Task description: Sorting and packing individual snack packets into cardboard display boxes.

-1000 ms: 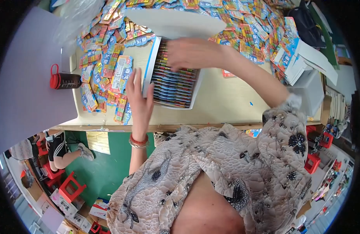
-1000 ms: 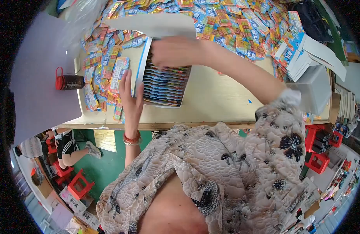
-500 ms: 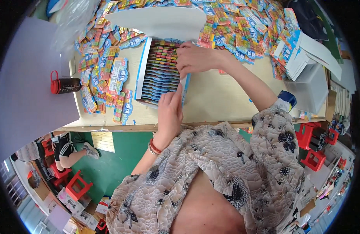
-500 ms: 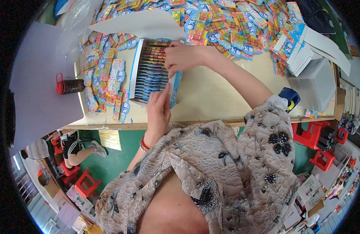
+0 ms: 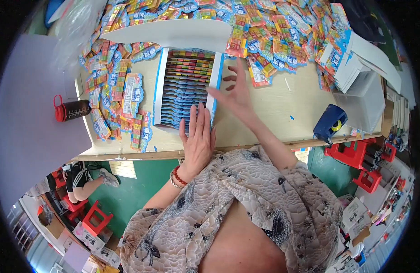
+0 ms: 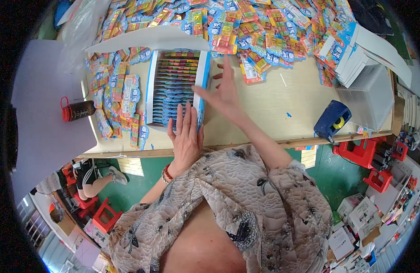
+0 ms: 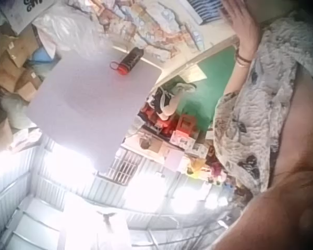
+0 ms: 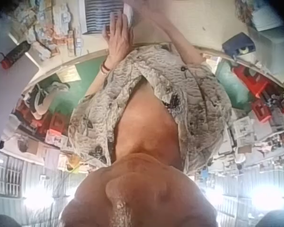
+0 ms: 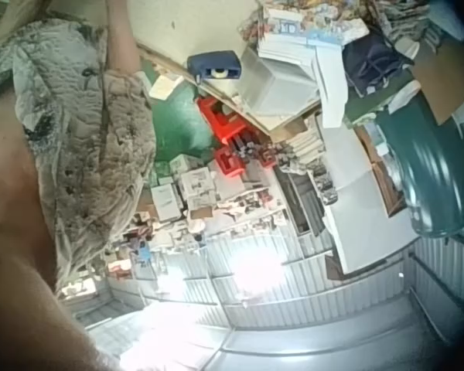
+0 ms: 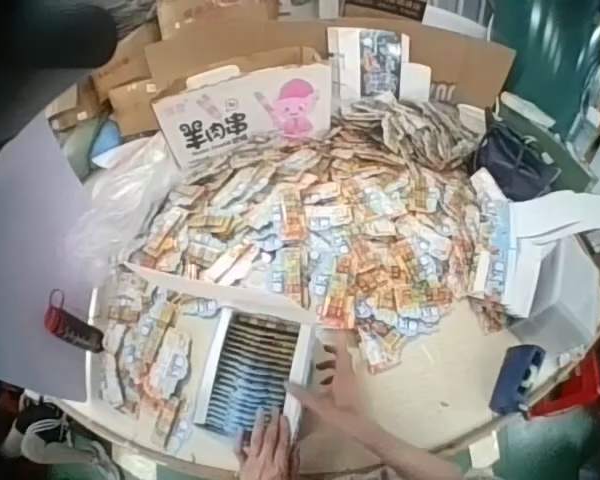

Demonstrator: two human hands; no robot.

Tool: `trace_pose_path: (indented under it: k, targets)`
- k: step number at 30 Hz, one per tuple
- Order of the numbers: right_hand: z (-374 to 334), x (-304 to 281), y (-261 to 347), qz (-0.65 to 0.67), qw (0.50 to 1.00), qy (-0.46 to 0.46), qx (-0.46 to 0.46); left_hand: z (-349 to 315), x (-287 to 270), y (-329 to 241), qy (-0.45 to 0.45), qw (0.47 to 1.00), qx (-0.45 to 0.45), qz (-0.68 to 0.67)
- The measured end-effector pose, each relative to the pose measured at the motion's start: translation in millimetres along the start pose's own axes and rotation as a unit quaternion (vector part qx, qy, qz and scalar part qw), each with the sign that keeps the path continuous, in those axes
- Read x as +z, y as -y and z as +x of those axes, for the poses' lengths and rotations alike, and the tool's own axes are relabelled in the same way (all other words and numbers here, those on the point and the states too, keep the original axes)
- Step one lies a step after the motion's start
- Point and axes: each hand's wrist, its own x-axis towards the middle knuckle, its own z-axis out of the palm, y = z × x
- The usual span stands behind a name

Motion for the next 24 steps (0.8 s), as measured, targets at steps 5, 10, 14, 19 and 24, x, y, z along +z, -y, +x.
trace_pose_path:
  k: [5, 10, 14, 19, 24]
  targets:
    - [72.9, -4.2, -23.8, -0.091, 0.975, -0.065, -0.193, 3.9, -0.1, -7.3, 0.007, 0.999, 0.010, 0.038]
    - [108.2, -13.4, -17.3, -0.106, 0.975, -0.008, -0.194, 38.3, -16.6, -0.5, -0.038, 0.993, 0.053, -0.103]
    - [113.9, -21.5, -10.1, -0.016, 0.982, 0.055, -0.182, 90.8, -12.6, 79.5, -0.277, 0.911, -0.122, -0.281]
    - [112.1, -16.7, -0.5, 0.031, 0.986, 0.126, -0.107, 162.3, 15.0, 165.4, -0.149, 0.807, -0.028, -0.571]
    - [96.5, -26.3, 11.0, 0.043, 0.982, 0.164, -0.086, 169.2, 33.0, 172.6, -0.099, 0.744, 0.064, -0.658]
